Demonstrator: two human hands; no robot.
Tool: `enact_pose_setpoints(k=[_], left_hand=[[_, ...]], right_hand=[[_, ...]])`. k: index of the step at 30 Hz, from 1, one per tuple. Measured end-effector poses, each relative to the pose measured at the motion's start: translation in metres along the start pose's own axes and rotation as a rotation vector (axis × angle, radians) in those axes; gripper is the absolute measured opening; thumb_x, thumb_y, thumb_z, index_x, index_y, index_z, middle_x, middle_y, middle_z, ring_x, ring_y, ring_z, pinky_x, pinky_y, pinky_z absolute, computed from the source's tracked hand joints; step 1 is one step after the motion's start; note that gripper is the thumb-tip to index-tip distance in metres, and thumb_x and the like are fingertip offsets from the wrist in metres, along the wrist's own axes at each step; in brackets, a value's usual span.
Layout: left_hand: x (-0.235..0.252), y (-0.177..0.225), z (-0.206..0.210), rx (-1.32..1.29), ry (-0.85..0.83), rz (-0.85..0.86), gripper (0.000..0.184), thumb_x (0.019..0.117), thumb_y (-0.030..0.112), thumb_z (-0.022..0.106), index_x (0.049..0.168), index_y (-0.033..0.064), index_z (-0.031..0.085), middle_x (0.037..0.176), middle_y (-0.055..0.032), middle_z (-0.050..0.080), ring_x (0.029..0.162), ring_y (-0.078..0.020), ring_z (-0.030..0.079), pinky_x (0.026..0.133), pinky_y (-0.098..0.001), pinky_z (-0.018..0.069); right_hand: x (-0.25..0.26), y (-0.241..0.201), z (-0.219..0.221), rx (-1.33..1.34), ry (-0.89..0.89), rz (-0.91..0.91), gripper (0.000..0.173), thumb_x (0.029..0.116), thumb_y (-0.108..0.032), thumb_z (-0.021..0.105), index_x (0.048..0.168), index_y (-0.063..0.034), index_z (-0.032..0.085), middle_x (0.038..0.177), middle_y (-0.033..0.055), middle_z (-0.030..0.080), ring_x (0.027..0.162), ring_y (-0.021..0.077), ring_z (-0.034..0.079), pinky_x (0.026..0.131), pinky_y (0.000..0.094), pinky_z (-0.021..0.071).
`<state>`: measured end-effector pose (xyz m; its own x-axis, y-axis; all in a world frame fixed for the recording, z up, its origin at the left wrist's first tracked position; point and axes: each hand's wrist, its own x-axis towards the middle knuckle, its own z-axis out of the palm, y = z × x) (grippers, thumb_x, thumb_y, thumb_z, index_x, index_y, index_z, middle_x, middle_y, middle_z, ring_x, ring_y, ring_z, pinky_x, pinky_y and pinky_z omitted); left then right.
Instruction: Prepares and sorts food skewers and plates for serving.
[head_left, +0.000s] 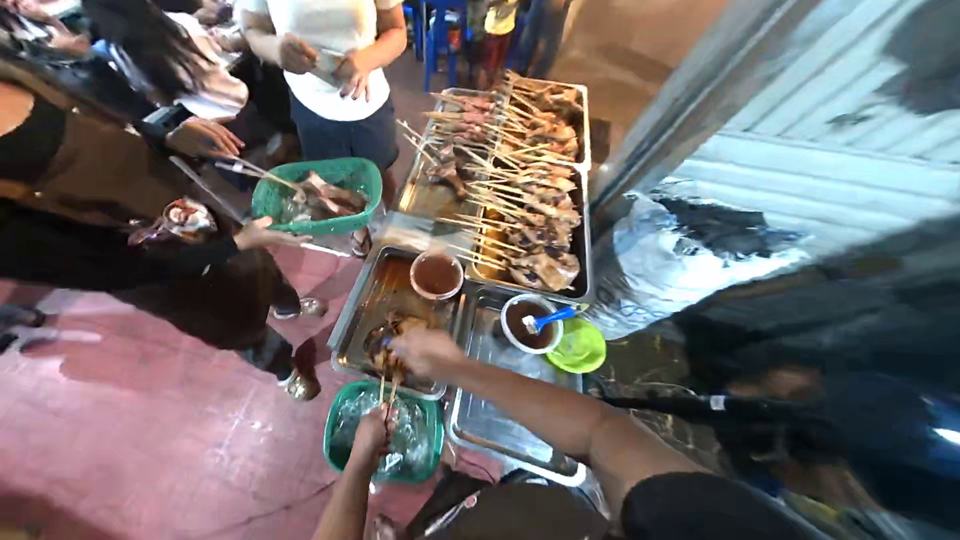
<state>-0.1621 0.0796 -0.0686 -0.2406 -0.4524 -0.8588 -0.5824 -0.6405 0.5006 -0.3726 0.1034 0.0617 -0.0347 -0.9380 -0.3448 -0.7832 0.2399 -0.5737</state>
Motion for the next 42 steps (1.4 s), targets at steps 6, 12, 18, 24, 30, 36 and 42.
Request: enact_pose_setpoints(k=[6,12,18,24,30,36,42], left_hand=[[-0.003,0.011,0.007,-0.052,-0.009,-0.02,0.039,0.1139,0.029,0.03,0.124,0.0034,0.057,0.071,0.0007,0.05,0.05,-0.0081,0.041,0.047,-0.0241,0.0364],[-0.003,0.01,0.014,-0.107,-0.027,-0.038,0.039,0.1137,0.031,0.032,0.126,0.0043,0.057,0.071,0.0013,0.051,0.048,-0.0062,0.041,0.044,-0.0214,0.0345],[-0.011,0.014,0.008,0.026,-0.033,-0.018,0.036,0.1124,0.03,0.039,0.132,0.0024,0.05,0.087,-0.0048,0.061,0.062,-0.0101,0.055,0.058,-0.026,0.0478],[-0.025,0.019,0.006,-0.141,-0.02,-0.015,0.035,0.1119,0.02,0.039,0.14,-0.0001,0.043,0.105,-0.0131,0.063,0.07,-0.0151,0.064,0.064,-0.0293,0.055],[-0.037,0.031,-0.001,-0.212,-0.057,0.052,0.034,0.1099,0.021,0.045,0.135,-0.0007,0.052,0.109,-0.0136,0.062,0.084,-0.0195,0.063,0.074,-0.0354,0.0546],[-0.038,0.038,-0.018,0.453,-0.009,0.182,0.04,0.1091,0.026,0.046,0.131,-0.0044,0.06,0.132,-0.0253,0.061,0.123,-0.0362,0.059,0.106,-0.0544,0.0446],[-0.046,0.049,-0.043,0.623,0.118,0.187,0.039,0.1087,0.018,0.04,0.135,-0.0054,0.056,0.135,-0.0288,0.058,0.128,-0.0415,0.057,0.106,-0.0587,0.0445]], right_hand=[[0.014,0.06,0.063,-0.08,0.136,0.107,0.038,0.1096,-0.026,0.044,0.141,-0.0127,0.06,0.137,0.0193,0.063,0.128,0.0383,0.06,0.104,0.0548,0.0497],[-0.041,0.046,0.077,-0.05,0.487,-0.27,0.023,0.0987,-0.013,0.063,0.116,-0.0046,0.075,0.103,0.0185,0.075,0.098,0.0377,0.074,0.082,0.0515,0.0607],[-0.022,0.069,-0.013,-0.131,0.555,0.089,0.03,0.1046,-0.018,0.056,0.127,-0.0044,0.071,0.118,0.0245,0.072,0.111,0.0453,0.069,0.093,0.0597,0.0547],[0.027,0.097,-0.031,-0.275,0.214,0.405,0.05,0.1061,-0.024,0.055,0.155,-0.0197,0.045,0.146,0.0219,0.055,0.134,0.0468,0.052,0.102,0.0641,0.0467],[-0.032,0.025,0.062,0.621,-0.286,0.509,0.047,0.112,-0.034,0.04,0.146,-0.0021,0.048,0.131,0.0192,0.064,0.108,0.0306,0.067,0.092,0.0485,0.0535],[-0.011,0.005,0.144,1.498,-0.206,0.711,0.04,0.1132,-0.027,0.033,0.142,-0.0056,0.051,0.114,0.0117,0.068,0.094,0.0222,0.069,0.081,0.0407,0.0575],[-0.023,0.005,0.127,1.434,-0.124,0.659,0.027,0.1115,-0.013,0.037,0.132,-0.0043,0.052,0.092,0.0051,0.061,0.075,0.0155,0.063,0.071,0.0322,0.0561]])
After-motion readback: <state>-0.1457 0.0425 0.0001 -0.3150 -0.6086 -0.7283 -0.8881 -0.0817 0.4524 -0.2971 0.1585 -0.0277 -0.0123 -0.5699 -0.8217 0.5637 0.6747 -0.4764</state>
